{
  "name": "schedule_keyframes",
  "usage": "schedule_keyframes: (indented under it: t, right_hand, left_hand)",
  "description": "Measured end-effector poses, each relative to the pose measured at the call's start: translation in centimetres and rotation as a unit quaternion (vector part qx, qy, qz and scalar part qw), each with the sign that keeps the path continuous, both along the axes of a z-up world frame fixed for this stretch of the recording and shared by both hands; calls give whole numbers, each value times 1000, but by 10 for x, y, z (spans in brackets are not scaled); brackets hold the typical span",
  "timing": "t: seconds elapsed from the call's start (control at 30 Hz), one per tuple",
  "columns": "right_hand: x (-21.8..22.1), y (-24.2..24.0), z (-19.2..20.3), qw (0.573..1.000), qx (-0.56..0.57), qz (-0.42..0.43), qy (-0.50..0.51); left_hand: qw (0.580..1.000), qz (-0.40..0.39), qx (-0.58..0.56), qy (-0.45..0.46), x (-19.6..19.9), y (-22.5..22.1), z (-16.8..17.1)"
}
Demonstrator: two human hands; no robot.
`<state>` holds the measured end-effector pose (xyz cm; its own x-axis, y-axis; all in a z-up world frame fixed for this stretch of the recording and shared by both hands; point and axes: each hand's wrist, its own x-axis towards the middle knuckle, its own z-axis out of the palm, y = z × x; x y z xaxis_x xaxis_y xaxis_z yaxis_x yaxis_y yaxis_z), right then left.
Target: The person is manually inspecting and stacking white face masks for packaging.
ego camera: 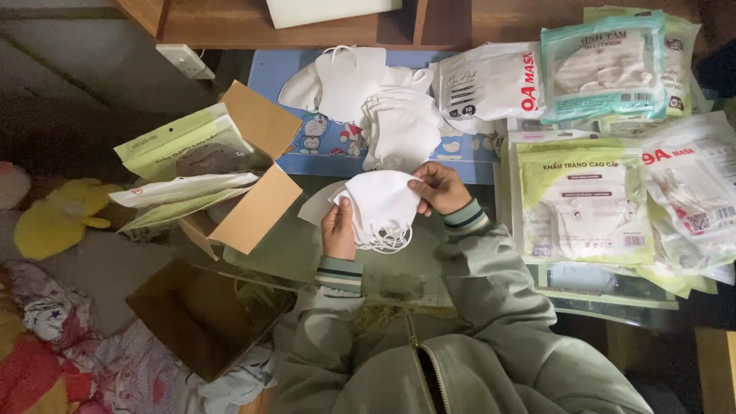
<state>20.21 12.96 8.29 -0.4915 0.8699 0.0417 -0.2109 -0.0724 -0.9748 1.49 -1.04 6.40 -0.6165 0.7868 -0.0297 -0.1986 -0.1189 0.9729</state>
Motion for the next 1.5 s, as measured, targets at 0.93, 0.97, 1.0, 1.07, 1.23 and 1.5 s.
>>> schedule_keyframes:
  t: [0.93, 0.97, 1.0, 1.07, 1.23, 1.5]
  right_hand:
    - [-21, 71, -22, 794, 298, -266, -458]
    - [-19, 71, -24, 814, 301, -283, -409]
    - [-17, 72, -27, 831, 303, -298, -359]
    - [-11, 57, -2, 844, 311, -320, -298]
    - [13, 37, 18, 905, 260, -331, -61]
    - [2, -10, 17, 993, 77, -87, -31]
  left_hand:
    - [998, -49, 0, 32, -7, 0, 26]
    - [998, -48, 2, 31, -6, 0, 25]
    - [998, -47, 4, 31, -5, 0, 24]
    - [999, -46, 5, 26, -6, 0, 19]
    - [999, -42, 4, 26, -5, -1, 13]
    - [999, -41, -20, 29, -8, -1, -2]
